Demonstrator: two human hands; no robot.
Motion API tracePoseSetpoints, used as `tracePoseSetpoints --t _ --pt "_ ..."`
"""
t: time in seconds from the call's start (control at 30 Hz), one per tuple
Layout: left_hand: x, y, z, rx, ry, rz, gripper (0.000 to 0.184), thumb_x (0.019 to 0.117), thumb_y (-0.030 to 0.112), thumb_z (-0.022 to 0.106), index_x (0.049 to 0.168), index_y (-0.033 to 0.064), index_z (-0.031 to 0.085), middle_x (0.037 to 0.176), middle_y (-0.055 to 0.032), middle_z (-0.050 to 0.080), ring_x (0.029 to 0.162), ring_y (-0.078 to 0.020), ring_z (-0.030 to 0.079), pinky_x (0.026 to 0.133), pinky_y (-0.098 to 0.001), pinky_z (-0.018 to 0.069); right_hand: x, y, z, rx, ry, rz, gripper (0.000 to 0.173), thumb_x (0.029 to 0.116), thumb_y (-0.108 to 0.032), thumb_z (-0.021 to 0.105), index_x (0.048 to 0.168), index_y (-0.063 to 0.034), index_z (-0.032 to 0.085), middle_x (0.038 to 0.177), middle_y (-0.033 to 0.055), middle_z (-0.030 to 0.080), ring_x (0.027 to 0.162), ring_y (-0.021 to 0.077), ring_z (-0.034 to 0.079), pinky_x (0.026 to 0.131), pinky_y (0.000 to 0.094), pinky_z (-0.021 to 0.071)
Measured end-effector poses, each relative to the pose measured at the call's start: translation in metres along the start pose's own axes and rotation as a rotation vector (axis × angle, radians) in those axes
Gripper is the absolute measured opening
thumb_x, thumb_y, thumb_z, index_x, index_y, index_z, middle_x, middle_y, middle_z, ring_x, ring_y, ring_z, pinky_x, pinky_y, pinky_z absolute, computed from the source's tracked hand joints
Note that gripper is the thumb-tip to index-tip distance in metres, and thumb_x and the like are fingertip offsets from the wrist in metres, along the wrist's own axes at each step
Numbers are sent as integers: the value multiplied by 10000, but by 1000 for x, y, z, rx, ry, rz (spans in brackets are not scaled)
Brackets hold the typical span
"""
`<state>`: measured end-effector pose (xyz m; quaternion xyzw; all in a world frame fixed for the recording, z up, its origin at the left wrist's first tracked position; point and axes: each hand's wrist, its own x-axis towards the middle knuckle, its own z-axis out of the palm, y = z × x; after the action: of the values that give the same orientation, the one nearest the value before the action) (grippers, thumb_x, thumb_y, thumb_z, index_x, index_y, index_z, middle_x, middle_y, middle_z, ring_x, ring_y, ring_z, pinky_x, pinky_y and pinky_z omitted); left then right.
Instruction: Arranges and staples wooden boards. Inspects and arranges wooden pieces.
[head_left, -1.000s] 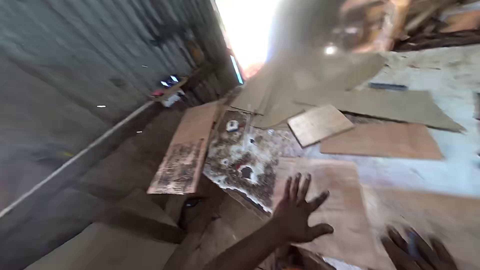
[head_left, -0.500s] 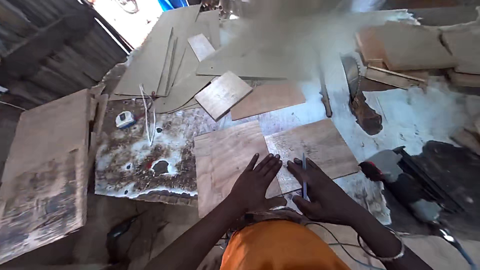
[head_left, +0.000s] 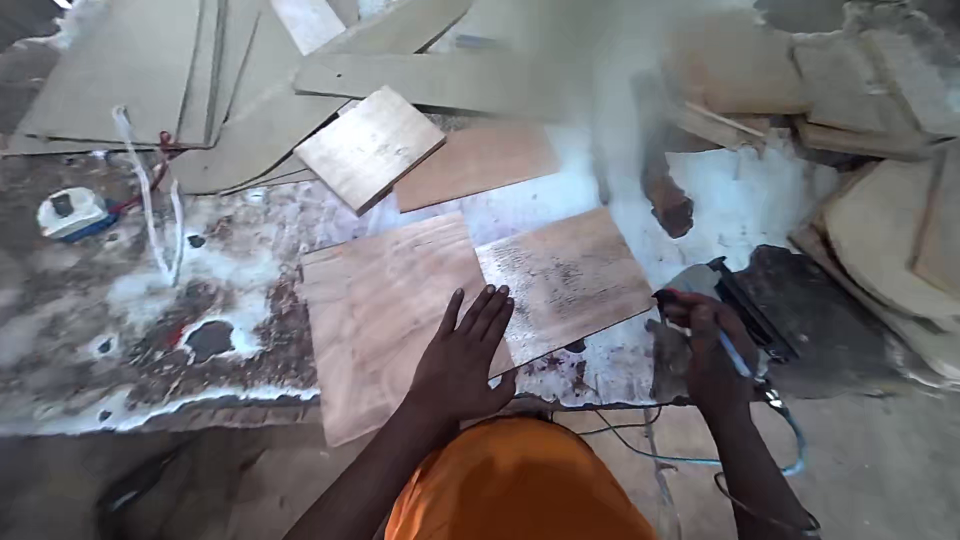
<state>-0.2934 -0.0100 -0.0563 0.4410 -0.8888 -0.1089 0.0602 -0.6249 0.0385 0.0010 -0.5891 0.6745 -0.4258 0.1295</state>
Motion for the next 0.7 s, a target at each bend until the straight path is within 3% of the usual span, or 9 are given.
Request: tracePoseSetpoints --t 0.07,0.17,0.23,0.27,0.33,0.43,0.53,0.6,0.7 --pt "2 0 0 9 11 -4 952 869 749 436 1608 156 342 1702 5 242 1586 -174 131 1277 -580 54 27 18 -14 -242 -96 -74 349 1050 -211 456 1288 -43 648 1204 116 701 1105 220 680 970 465 564" --pt "1 0 0 21 35 1 937 890 760 411 1593 141 375 1686 -12 286 1577 -190 182 1270 -587 81 79 27 -17 -535 -352 -197 364 958 -141 614 1316 -129 677 1244 149 692 1178 366 642 1004 605 496" --pt "0 0 -1 29 49 2 926 889 752 415 1585 142 388 1676 -16 311 1571 -195 204 1265 -595 89 112 24 -11 -628 -499 -222 441 917 -149 715 1354 -169 656 1264 148 686 1195 388 633 1012 621 486" --pt "1 0 -2 27 40 -3 926 889 750 414 1589 145 380 1677 -14 308 1571 -193 202 1265 -593 82 127 24 -6 -635 -540 -237 548 852 -69 752 1379 -168 641 1257 166 685 1177 413 635 1000 642 486" --pt "0 1 -2 26 27 -10 941 884 763 409 1593 146 372 1676 -16 310 1571 -195 203 1265 -594 79 149 30 5 -644 -561 -374 587 854 9 680 1409 -173 621 1275 166 682 1183 424 634 970 649 496" --pt "-1 2 -1 33 49 -2 946 882 767 412 1584 135 385 1666 -31 331 1566 -205 223 1264 -597 90 178 36 19 -687 -583 -488 821 824 83 648 1545 -268 474 1546 114 506 1420 427 447 1089 648 407" --pt "-3 1 -1 26 41 -2 942 882 765 410 1585 139 385 1669 -24 326 1570 -200 210 1267 -591 87 168 15 6 -587 -412 -294 655 982 -55 568 1596 -132 356 1584 156 443 1367 361 538 1084 569 478" --pt "-2 1 -1 14 35 -3 939 879 761 412 1586 143 384 1672 -23 320 1574 -198 194 1263 -598 89 131 7 -17 -468 -265 -75 688 977 -99 566 1611 -143 300 1520 159 502 1278 364 597 1018 590 518" --pt "-4 1 0 -33 -16 -20 956 871 754 439 1608 154 334 1694 -12 265 1585 -186 137 1265 -600 41 39 25 -53 -527 -223 171 632 954 -286 656 1526 -105 457 1448 274 515 1273 489 543 995 722 449"
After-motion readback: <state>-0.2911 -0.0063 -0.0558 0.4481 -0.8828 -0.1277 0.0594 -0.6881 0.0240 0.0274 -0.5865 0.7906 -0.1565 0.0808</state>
